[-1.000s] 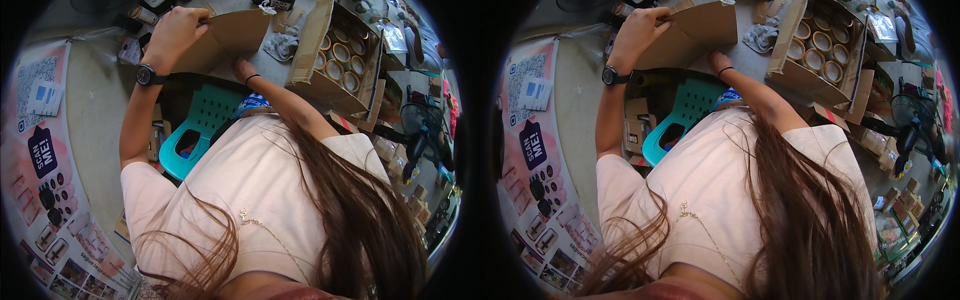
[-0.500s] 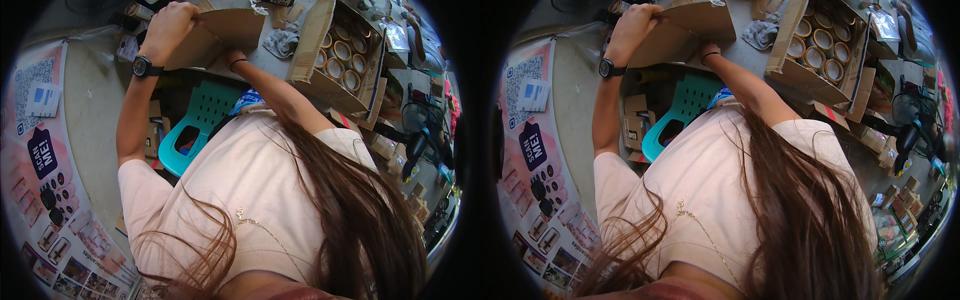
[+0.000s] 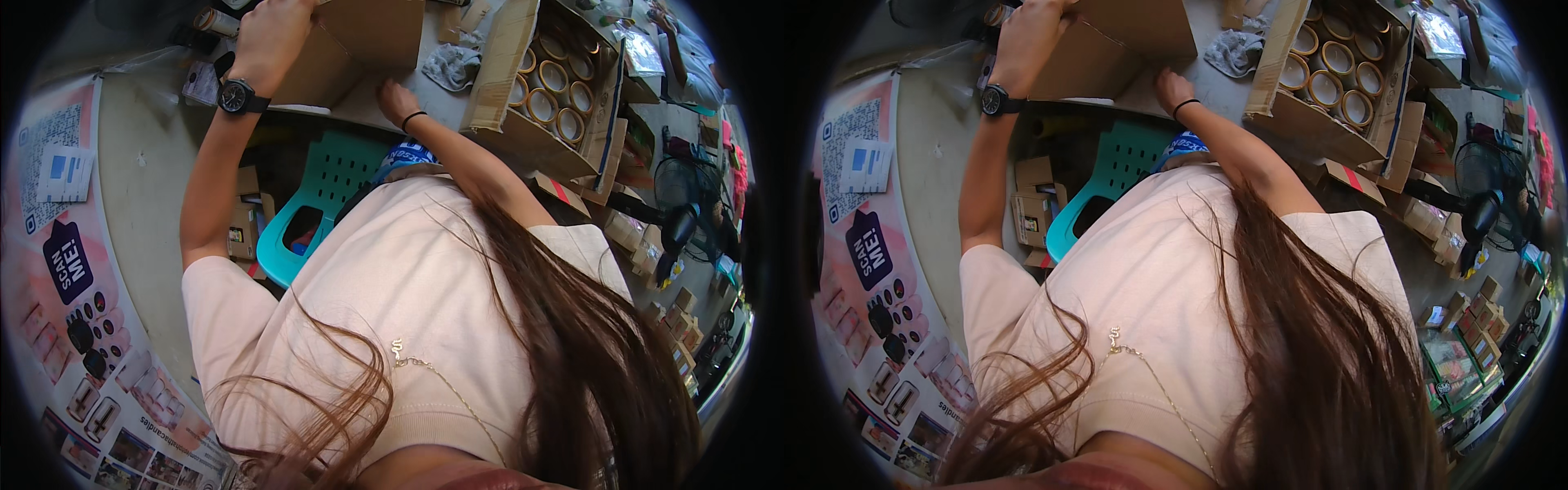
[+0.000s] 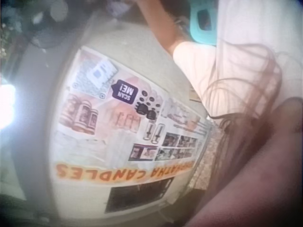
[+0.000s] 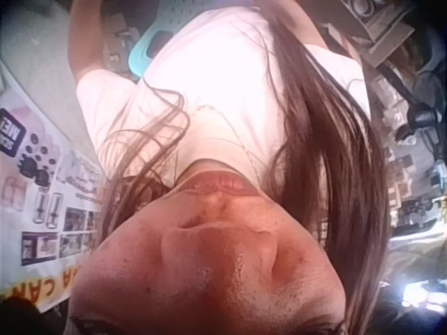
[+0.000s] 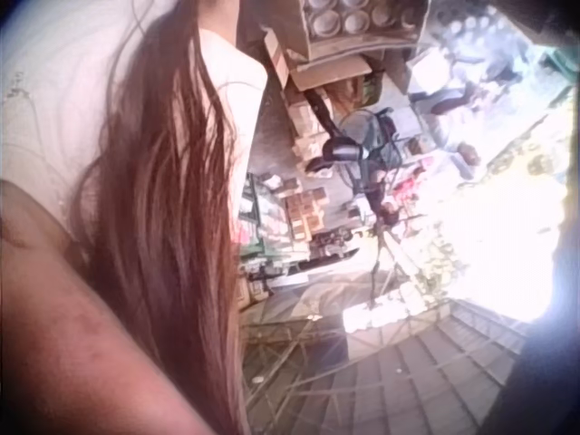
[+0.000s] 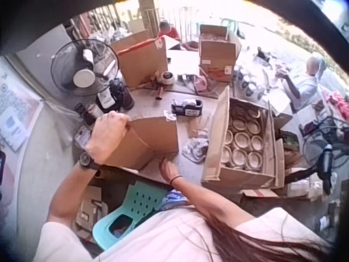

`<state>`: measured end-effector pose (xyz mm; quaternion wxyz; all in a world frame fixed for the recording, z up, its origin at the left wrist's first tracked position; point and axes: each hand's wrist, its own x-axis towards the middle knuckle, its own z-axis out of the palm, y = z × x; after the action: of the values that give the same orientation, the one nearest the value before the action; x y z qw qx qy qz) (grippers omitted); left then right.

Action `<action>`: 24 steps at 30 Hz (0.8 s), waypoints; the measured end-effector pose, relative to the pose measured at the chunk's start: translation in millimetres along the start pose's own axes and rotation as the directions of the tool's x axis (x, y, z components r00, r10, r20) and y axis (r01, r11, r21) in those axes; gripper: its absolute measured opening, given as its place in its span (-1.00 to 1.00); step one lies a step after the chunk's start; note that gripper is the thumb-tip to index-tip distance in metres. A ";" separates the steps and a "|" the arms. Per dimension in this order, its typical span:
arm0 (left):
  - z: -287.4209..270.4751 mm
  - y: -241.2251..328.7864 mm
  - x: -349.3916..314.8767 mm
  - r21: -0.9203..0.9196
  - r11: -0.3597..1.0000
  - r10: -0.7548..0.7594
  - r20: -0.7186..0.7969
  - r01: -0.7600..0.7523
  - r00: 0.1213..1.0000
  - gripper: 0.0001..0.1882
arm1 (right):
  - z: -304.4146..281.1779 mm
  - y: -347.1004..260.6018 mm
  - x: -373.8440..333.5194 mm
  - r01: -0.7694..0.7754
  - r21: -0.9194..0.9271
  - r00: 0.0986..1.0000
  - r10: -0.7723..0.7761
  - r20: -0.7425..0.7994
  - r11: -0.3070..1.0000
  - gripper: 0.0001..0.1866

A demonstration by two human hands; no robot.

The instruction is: The person folds and cuts a piece of cardboard using a utility knife, then inserts the cut piece as a divider into a box containing round containers. The person repeats this process to create multiple dividers within the box.

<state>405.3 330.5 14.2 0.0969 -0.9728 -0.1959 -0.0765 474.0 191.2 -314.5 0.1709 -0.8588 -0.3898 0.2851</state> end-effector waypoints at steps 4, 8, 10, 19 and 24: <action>0.5 -6.0 6.5 -0.110 0.987 0.118 -0.024 -0.120 0.993 -0.85 | 3.2 -1.6 15.1 0.095 -0.101 0.991 -0.084 0.106 0.990 -0.69; -9.8 -9.9 5.3 -0.219 0.960 0.176 -0.008 -0.173 0.984 -0.83 | -5.5 -36.8 22.2 -0.005 -0.070 0.991 0.014 0.131 0.998 -0.66; -14.9 -10.9 13.0 -0.321 0.940 0.152 0.078 -0.120 0.985 -0.82 | -9.8 -46.5 35.5 -0.035 -0.155 0.988 0.058 0.145 0.987 -0.65; -19.2 -8.1 19.8 -0.328 0.939 0.151 0.119 -0.105 0.981 -0.80 | 35.4 -28.2 72.5 -0.091 0.034 0.992 0.093 -0.084 0.995 -0.62; -16.2 -23.9 16.0 -0.312 0.949 0.093 0.136 -0.046 0.986 -0.80 | 73.4 27.8 68.0 -0.071 -0.077 0.985 0.082 0.155 0.994 -0.61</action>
<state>408.6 354.5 36.8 -0.0680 -0.9853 -0.1540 -0.0297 480.5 230.9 -410.3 0.0978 -0.8535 -0.3786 0.3444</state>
